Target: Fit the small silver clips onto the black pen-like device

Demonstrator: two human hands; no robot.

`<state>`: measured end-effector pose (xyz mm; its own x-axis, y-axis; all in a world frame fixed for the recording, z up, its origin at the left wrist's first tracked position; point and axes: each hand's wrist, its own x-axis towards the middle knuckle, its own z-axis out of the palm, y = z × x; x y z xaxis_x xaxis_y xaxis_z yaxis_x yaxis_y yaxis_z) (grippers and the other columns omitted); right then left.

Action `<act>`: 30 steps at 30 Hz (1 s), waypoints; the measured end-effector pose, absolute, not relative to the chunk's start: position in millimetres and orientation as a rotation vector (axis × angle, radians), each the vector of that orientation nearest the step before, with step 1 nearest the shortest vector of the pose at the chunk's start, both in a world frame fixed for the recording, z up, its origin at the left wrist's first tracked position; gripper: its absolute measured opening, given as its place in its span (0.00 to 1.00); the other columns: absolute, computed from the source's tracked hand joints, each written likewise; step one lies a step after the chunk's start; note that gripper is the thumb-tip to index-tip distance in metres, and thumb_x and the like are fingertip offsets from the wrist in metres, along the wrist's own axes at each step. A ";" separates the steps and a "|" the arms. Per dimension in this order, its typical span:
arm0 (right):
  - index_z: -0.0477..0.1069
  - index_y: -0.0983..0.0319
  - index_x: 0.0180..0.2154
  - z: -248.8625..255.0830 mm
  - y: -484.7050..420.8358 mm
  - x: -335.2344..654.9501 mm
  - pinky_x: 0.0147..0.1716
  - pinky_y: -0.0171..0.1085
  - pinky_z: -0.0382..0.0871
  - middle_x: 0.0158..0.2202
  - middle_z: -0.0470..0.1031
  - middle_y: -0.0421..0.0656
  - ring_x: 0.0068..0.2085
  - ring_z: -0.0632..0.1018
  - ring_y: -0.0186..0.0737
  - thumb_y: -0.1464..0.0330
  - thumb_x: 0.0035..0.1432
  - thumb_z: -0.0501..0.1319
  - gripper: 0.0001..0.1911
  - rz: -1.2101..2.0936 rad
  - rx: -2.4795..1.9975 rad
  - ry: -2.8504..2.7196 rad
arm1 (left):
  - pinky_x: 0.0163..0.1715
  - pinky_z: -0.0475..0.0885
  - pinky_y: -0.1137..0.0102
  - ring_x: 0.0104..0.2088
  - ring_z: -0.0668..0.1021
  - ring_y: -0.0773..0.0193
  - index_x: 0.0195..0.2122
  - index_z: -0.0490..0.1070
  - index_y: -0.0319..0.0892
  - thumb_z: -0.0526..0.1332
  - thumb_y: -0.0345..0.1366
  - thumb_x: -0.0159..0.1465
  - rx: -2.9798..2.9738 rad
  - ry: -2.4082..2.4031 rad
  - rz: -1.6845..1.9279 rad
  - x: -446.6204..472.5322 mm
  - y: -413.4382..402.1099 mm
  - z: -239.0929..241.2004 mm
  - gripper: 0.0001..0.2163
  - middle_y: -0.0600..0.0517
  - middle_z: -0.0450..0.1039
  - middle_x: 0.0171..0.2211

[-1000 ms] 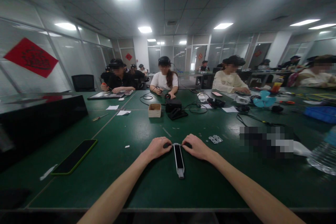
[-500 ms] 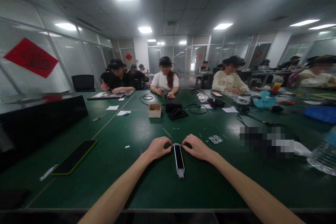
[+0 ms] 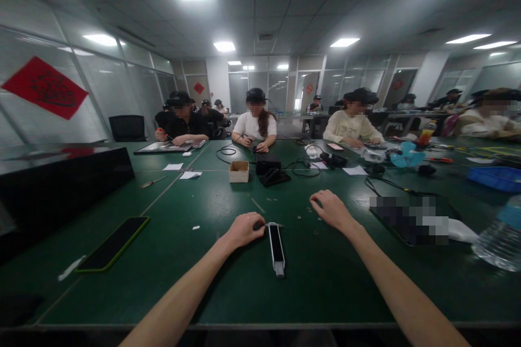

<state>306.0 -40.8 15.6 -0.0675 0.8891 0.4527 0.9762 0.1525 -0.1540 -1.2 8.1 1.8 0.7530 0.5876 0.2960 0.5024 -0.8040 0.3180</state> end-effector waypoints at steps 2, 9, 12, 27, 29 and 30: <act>0.72 0.62 0.36 14.4 -41.0 319.2 0.40 0.41 0.64 0.37 0.73 0.48 0.40 0.70 0.45 0.68 0.59 0.52 0.11 -0.290 -1.849 -1.986 | 0.30 0.67 0.74 0.32 0.74 0.66 0.35 0.71 0.41 0.58 0.36 0.60 2.729 0.861 0.569 -1.1 7.6 2.5 0.06 0.53 0.72 0.32; 0.74 0.61 0.38 9.2 -39.2 325.7 0.39 0.38 0.63 0.39 0.74 0.48 0.41 0.71 0.44 0.69 0.59 0.52 0.12 -0.201 -1.982 -2.089 | 0.31 0.66 0.74 0.31 0.73 0.66 0.36 0.71 0.41 0.58 0.36 0.60 2.730 0.852 0.577 -0.6 9.6 -0.5 0.06 0.53 0.72 0.32; 0.74 0.61 0.38 6.2 -35.5 320.1 0.41 0.37 0.63 0.39 0.74 0.47 0.42 0.71 0.43 0.69 0.60 0.52 0.13 -0.148 -1.997 -2.158 | 0.32 0.66 0.74 0.31 0.73 0.66 0.36 0.71 0.42 0.57 0.36 0.60 2.749 0.865 0.565 -0.1 11.0 -3.3 0.06 0.53 0.72 0.32; 0.74 0.64 0.35 4.4 -31.3 305.1 0.33 0.35 0.65 0.36 0.75 0.48 0.37 0.74 0.41 0.66 0.58 0.54 0.12 0.086 -2.169 -2.058 | 0.35 0.67 0.73 0.35 0.74 0.67 0.42 0.72 0.42 0.53 0.37 0.65 2.755 0.803 0.567 0.4 6.8 -1.3 0.10 0.52 0.72 0.36; 0.74 0.65 0.34 3.7 -30.9 305.1 0.32 0.35 0.65 0.35 0.75 0.49 0.35 0.75 0.40 0.66 0.58 0.53 0.12 0.088 -2.172 -2.052 | 0.35 0.67 0.73 0.35 0.74 0.66 0.43 0.72 0.42 0.52 0.37 0.66 2.757 0.784 0.577 0.2 5.3 0.4 0.11 0.52 0.72 0.37; 0.73 0.65 0.34 3.4 -30.7 305.4 0.32 0.35 0.65 0.35 0.75 0.49 0.36 0.74 0.41 0.67 0.58 0.53 0.12 0.075 -2.170 -2.051 | 0.35 0.67 0.73 0.35 0.74 0.66 0.43 0.72 0.42 0.52 0.37 0.66 2.760 0.777 0.580 0.1 4.9 1.0 0.11 0.52 0.72 0.37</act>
<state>305.4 -30.7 3.4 0.0614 0.9957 0.0693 0.9880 -0.0507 -0.1461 0.1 4.9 1.0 0.7827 0.5379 0.3130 0.4527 -0.8372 0.3068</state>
